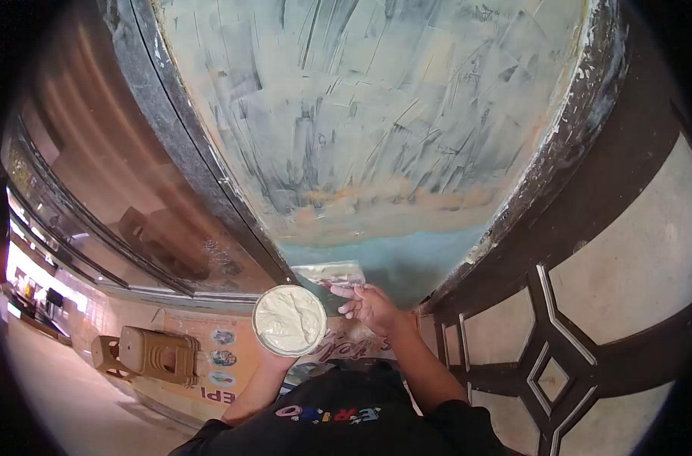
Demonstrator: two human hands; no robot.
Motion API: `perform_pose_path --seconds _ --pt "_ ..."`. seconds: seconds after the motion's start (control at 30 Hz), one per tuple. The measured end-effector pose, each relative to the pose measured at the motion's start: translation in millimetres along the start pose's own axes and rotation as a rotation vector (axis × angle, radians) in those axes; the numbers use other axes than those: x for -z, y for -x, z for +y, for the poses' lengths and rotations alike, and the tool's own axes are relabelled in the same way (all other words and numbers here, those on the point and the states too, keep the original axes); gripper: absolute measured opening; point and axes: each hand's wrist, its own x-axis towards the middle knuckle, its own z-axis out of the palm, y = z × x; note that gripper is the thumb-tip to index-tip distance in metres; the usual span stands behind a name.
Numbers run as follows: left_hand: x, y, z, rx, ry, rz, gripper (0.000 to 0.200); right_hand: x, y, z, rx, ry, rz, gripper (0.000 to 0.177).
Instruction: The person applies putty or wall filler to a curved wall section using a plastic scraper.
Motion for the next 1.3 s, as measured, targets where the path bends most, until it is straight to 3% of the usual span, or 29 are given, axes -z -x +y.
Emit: perform_pose_path --seconds 0.1,0.17,0.2,0.27,0.3,0.37,0.47,0.63,0.67,0.7,0.73,0.77,0.83,0.87,0.9,0.97,1.0,1.03,1.1,1.13,1.3 --pt "-6 4 -8 -0.037 0.083 -0.051 0.070 -5 2 -6 0.057 -0.093 -0.156 0.051" --pt "-8 6 -12 -0.068 0.069 -0.056 0.072 -1 -2 -7 0.046 -0.325 -0.265 0.057" --pt "-8 7 -14 -0.079 0.069 -0.056 0.072 0 -4 -10 0.028 -0.285 -0.242 0.052" --pt "-5 9 -18 -0.234 -0.484 0.128 0.074 -6 -8 -10 0.068 -0.155 -0.134 0.048" --pt "-3 10 -18 -0.245 -0.483 0.130 0.074 -9 -9 -10 0.116 -0.025 -0.022 0.044" --pt "0 12 -19 -0.143 -0.064 -0.003 0.075 -8 -13 -11 0.114 -0.072 -0.027 0.041" --pt "4 16 -22 -0.200 -0.116 0.042 0.073 -11 -16 -16 0.198 -0.091 -0.051 0.057" --pt "0 19 -27 -0.288 -0.345 0.080 0.071 -33 -18 -51 0.259 0.061 -0.097 0.059" --pt "-4 21 -28 -0.243 -0.189 0.019 0.070 -35 -22 -60 0.301 0.209 -0.086 0.056" --pt "-2 21 -27 -0.246 -0.186 0.013 0.070 -43 -26 -71 0.344 0.358 -0.073 0.054" --pt "1 20 -26 -0.247 -0.199 0.027 0.069 -54 -23 -83 0.386 0.442 -0.021 0.040" --pt "5 19 -25 -0.247 -0.212 0.040 0.068 -61 -26 -94 0.387 0.448 -0.023 0.040" --pt "5 18 -23 -0.246 -0.222 0.046 0.068 -72 -33 -117 0.458 0.855 -0.006 0.026" --pt "4 18 -22 -0.202 -0.114 0.013 0.068 -84 -37 -124 0.605 1.093 0.066 0.017" --pt "3 18 -21 -0.156 -0.006 -0.020 0.068 -98 -36 -134 0.608 1.100 0.065 0.017" --pt "4 17 -17 -0.142 0.003 -0.051 0.068 -126 -35 -152 0.835 1.698 0.142 0.019" --pt "6 17 -15 -0.130 0.010 -0.073 0.068 -130 -45 -154 0.993 1.793 0.123 0.017" --pt "8 17 -14 -0.117 0.017 -0.095 0.069 -134 -53 -160 0.996 1.798 0.122 0.017" --pt "16 18 -8 -0.123 0.013 -0.074 0.069 -141 -67 -170 1.076 2.186 0.092 0.014" --pt "18 17 -3 -0.131 0.004 -0.053 0.069 -144 -72 -176 1.253 2.264 0.125 0.015" --pt "20 25 12 -0.172 -0.045 -0.044 0.070 -180 -43 -225 1.377 2.328 0.184 0.016"
